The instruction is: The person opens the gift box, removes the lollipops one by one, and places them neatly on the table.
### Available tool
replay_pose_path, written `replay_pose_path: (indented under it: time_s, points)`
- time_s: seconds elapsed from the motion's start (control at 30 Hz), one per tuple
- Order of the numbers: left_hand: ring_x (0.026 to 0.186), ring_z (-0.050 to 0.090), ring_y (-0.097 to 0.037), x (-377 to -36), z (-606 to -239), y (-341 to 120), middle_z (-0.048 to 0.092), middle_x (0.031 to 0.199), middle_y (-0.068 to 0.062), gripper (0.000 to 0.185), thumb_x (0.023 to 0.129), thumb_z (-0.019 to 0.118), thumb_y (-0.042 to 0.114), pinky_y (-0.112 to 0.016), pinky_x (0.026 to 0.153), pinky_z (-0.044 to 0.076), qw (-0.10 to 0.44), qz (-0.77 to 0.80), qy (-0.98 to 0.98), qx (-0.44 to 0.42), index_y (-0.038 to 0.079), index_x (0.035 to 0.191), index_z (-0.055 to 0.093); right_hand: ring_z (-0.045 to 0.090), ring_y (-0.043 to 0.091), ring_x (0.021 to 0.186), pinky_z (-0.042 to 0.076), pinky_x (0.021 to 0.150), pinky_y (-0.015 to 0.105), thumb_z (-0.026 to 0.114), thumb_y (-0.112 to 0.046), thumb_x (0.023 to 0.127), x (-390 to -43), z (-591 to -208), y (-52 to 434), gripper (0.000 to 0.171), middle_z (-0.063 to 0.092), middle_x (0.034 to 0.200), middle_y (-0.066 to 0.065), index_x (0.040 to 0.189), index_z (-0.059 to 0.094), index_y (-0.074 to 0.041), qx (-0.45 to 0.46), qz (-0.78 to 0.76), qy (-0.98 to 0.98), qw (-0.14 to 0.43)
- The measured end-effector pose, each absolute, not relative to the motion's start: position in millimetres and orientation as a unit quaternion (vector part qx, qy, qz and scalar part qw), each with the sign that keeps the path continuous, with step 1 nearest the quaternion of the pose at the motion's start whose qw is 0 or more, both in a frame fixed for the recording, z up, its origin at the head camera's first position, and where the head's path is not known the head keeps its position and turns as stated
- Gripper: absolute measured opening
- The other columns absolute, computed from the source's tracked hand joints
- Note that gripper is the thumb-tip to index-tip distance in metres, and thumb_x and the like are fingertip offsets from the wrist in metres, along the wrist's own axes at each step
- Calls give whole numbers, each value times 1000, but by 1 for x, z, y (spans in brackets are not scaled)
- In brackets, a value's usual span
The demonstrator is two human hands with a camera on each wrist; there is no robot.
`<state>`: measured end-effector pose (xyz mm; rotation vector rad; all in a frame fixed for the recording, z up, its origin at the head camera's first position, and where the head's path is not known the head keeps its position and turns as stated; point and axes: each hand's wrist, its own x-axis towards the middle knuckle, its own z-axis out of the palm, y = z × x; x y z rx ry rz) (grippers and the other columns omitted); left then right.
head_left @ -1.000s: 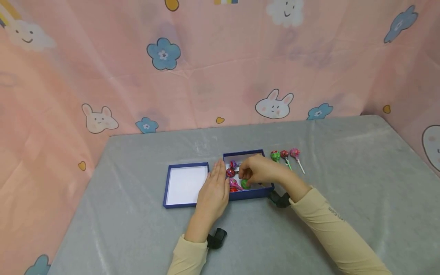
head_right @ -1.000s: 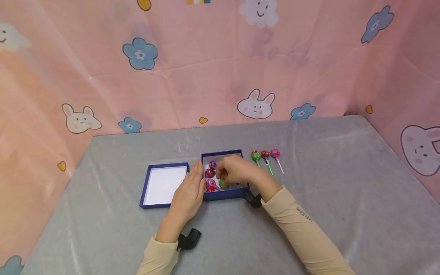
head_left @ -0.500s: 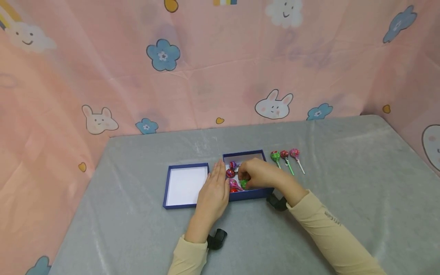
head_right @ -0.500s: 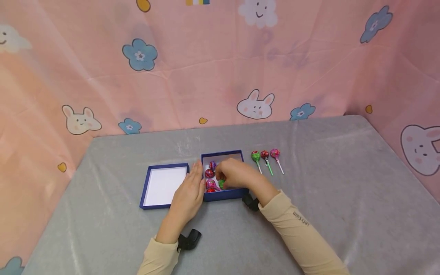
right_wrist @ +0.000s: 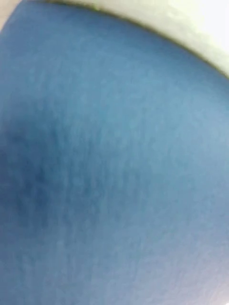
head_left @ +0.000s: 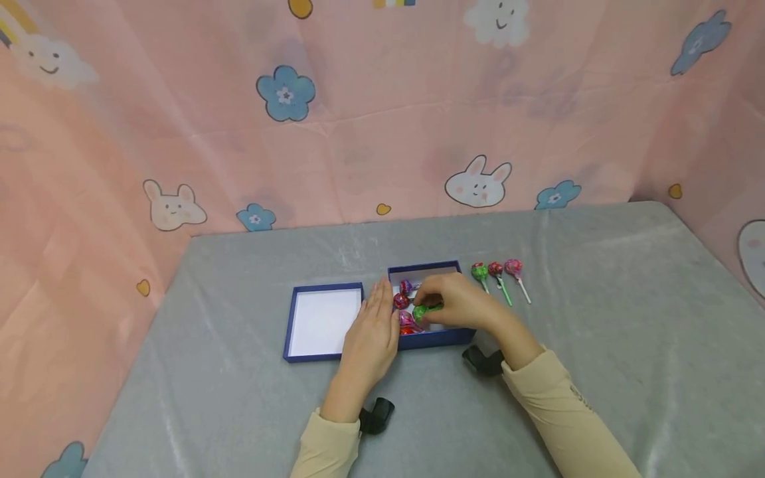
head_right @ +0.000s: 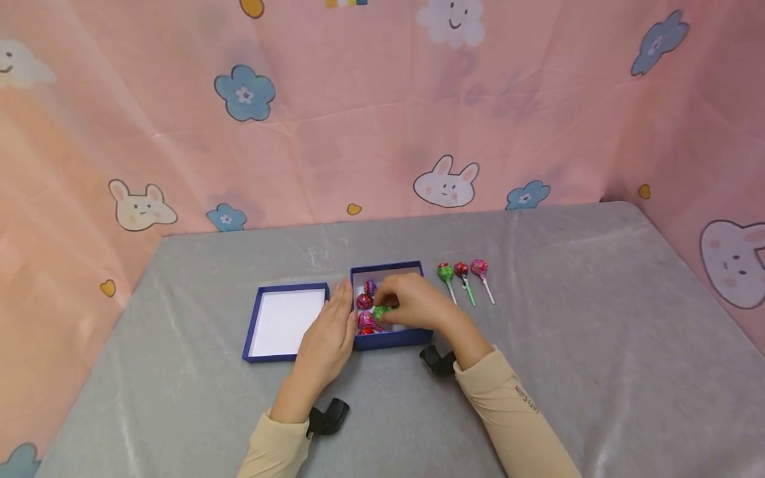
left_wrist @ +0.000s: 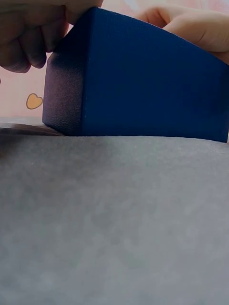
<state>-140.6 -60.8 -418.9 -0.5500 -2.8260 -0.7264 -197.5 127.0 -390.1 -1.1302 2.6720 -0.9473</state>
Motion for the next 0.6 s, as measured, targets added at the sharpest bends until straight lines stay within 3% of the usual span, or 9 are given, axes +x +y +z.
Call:
replay_pose_path:
  time_s: [0.6]
  points:
    - [135,34,-28,-141,-419,-59,37,145,-20,49,99,44,15,-44,108,31,101,-243,-947,-186,-8,142,34,64,15,78,54,72,29,76,-4,77,-193,-389,136,16,67,88,2,92,71,-4,-354,-378,855,31]
